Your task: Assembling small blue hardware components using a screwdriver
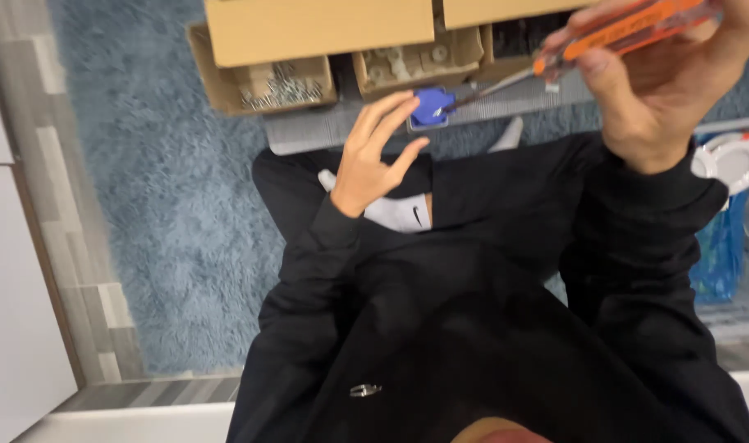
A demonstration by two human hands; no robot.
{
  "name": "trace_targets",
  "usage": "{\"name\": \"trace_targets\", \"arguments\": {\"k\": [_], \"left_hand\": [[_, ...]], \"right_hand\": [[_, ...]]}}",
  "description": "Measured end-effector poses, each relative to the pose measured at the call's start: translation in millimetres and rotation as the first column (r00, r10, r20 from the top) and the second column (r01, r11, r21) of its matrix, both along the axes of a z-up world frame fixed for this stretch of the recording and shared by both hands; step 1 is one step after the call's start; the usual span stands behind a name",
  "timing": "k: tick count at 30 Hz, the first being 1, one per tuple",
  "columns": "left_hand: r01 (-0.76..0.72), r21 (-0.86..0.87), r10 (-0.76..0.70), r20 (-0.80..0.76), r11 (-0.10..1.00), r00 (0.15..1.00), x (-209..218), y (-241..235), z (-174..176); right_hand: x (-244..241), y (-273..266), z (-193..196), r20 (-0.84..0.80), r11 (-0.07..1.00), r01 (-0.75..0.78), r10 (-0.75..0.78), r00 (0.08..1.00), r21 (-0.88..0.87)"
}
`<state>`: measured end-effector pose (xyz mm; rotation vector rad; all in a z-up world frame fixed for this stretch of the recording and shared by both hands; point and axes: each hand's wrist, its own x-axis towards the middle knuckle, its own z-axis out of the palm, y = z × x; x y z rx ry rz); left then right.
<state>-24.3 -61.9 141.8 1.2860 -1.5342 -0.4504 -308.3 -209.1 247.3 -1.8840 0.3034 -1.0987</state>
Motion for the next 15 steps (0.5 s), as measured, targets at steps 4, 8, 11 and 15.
{"name": "trace_targets", "arguments": {"k": [4, 8, 11, 15], "left_hand": [[-0.032, 0.001, 0.032, 0.147, 0.999, 0.989, -10.3, -6.3, -21.9], [-0.08, 0.001, 0.078, 0.196, 0.997, 0.978, -18.4, -14.0, -37.4], [-0.114, -0.014, 0.114, 0.231, 0.993, 0.966, -25.0, -18.7, -42.1], [-0.16, -0.08, 0.176, 0.266, 0.984, 0.948, -33.0, -28.5, -51.1]], "right_hand": [[4.7, 10.5, 13.4, -0.099, 0.989, 0.062, -0.076, 0.992, -0.131], [8.5, 10.2, 15.5, -0.144, 0.988, 0.009, -0.031, 0.989, -0.153], [11.0, 8.4, 12.7, -0.14, 0.986, -0.022, -0.001, 0.99, -0.165], [8.5, 1.2, 8.6, -0.13, 0.985, -0.013, -0.01, 0.991, -0.172]]}}
